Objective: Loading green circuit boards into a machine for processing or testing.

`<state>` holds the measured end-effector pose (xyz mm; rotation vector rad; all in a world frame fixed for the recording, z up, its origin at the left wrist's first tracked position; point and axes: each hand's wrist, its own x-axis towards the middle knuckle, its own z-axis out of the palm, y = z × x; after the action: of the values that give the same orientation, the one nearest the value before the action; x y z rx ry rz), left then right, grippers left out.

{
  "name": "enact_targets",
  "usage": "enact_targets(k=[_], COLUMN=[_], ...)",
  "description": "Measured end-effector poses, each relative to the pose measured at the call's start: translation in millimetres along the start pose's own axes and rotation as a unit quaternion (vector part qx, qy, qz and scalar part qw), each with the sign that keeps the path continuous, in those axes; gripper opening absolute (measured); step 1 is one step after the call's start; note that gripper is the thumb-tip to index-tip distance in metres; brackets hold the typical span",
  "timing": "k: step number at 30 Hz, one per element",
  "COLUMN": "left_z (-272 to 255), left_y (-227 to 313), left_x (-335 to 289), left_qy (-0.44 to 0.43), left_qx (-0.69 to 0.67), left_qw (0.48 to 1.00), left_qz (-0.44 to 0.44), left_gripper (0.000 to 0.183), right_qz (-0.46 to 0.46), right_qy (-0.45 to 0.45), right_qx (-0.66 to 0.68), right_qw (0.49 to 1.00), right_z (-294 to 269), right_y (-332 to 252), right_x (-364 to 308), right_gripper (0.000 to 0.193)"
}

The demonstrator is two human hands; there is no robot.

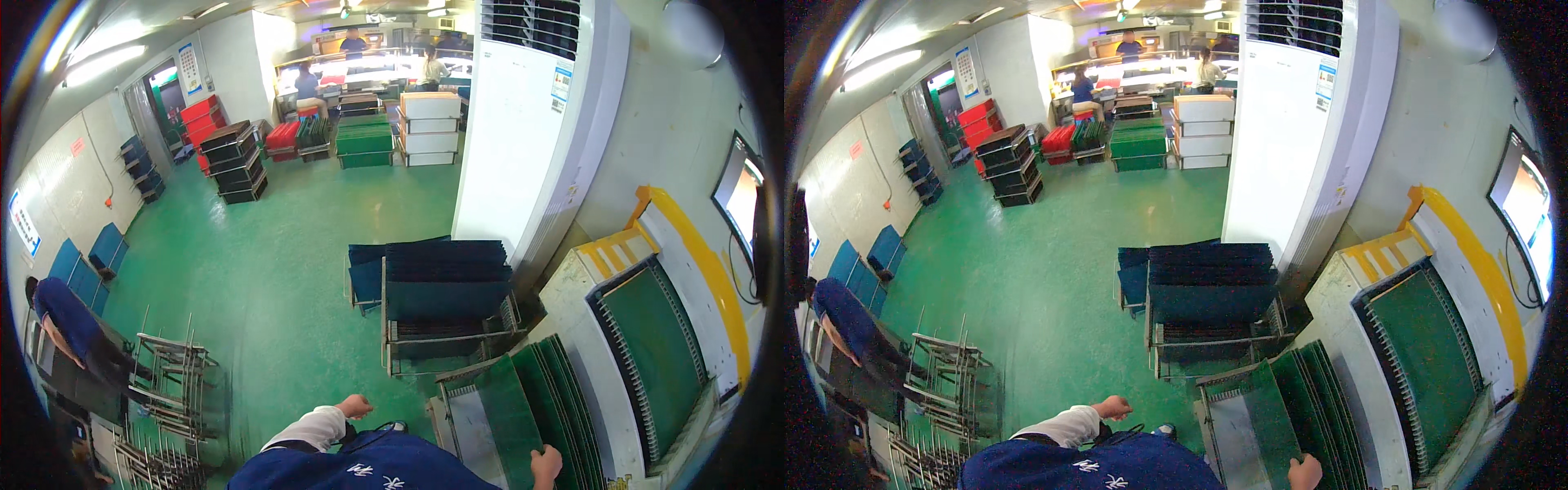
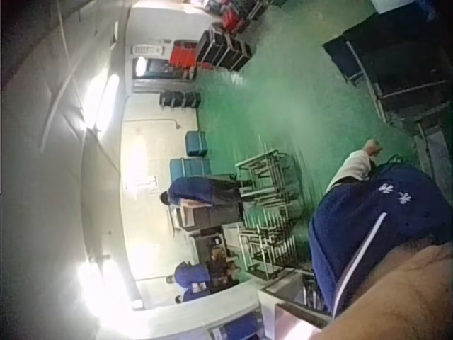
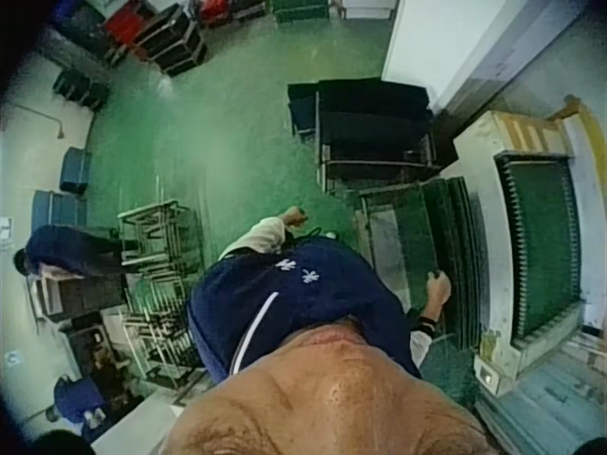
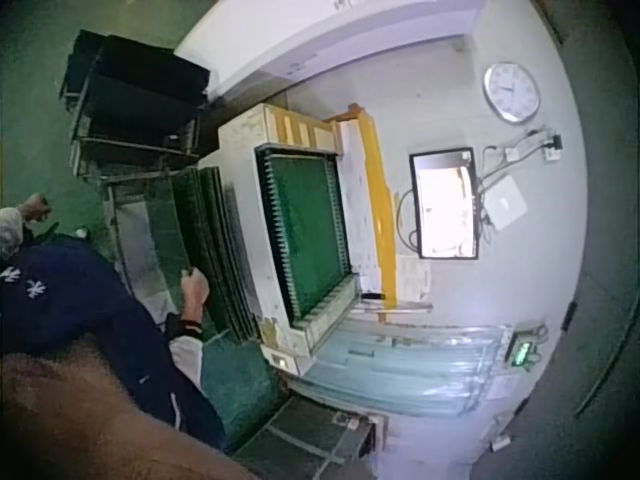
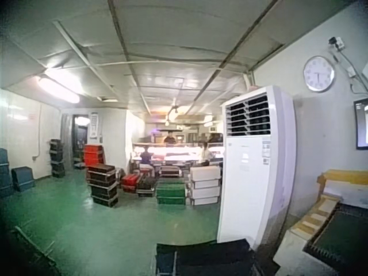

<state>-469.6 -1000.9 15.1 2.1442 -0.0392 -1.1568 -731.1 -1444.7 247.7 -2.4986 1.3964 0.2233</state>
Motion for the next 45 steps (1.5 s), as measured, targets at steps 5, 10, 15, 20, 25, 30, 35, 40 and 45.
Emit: enact_targets(k=[5,10,15,20,25,30,35,40,45], left_z=[1.9,-1.6,-16.7,-33.5,-37.9,-21.8,-7.7,-7.2,-6.3], left_y=[3.9,1.8,14.4,7.5,18.6,14.4,4.8,14.4,12.3], left_x=[2.6,4.1,-4.8,-2.1,-2.2,2.7,16.0,13.9,13.5], left_qy=[0.003,0.001,0.015,0.077,0.101,0.065,0.027,0.036,0.016], left_qx=[-0.003,-0.021,-0.076,-0.236,-0.429,-0.518,-0.507,-0.462,-0.449], left_qw=[1.0,0.999,0.996,0.966,0.893,0.849,0.858,0.881,0.888], left_qz=[-0.009,-0.034,-0.052,-0.066,-0.094,-0.086,-0.085,-0.097,-0.092], left_gripper=[0.031,0.031,0.031,0.027,0.028,0.025,0.032,0.03,0.026], right_qz=[-0.023,-0.026,-0.025,-0.024,-0.019,-0.009,0.005,-0.013,-0.026], right_qy=[0.026,0.002,0.011,0.013,0.008,0.006,0.008,0.011,0.014], right_qx=[0.002,0.006,0.032,0.042,0.034,0.027,0.027,0.021,0.036], right_qw=[0.999,1.0,0.999,0.999,0.999,1.0,1.0,1.0,0.999], right_z=[8.3,2.5,0.5,-0.2,0.6,-3.5,-4.7,-1.8,3.0], right_y=[8.7,3.0,3.3,3.2,6.5,1.5,-3.1,-1.2,4.4], right_x=[3.2,3.0,1.5,4.0,8.7,6.1,3.7,3.9,6.0], right_gripper=[0.044,0.038,0.034,0.034,0.033,0.032,0.034,0.035,0.035])
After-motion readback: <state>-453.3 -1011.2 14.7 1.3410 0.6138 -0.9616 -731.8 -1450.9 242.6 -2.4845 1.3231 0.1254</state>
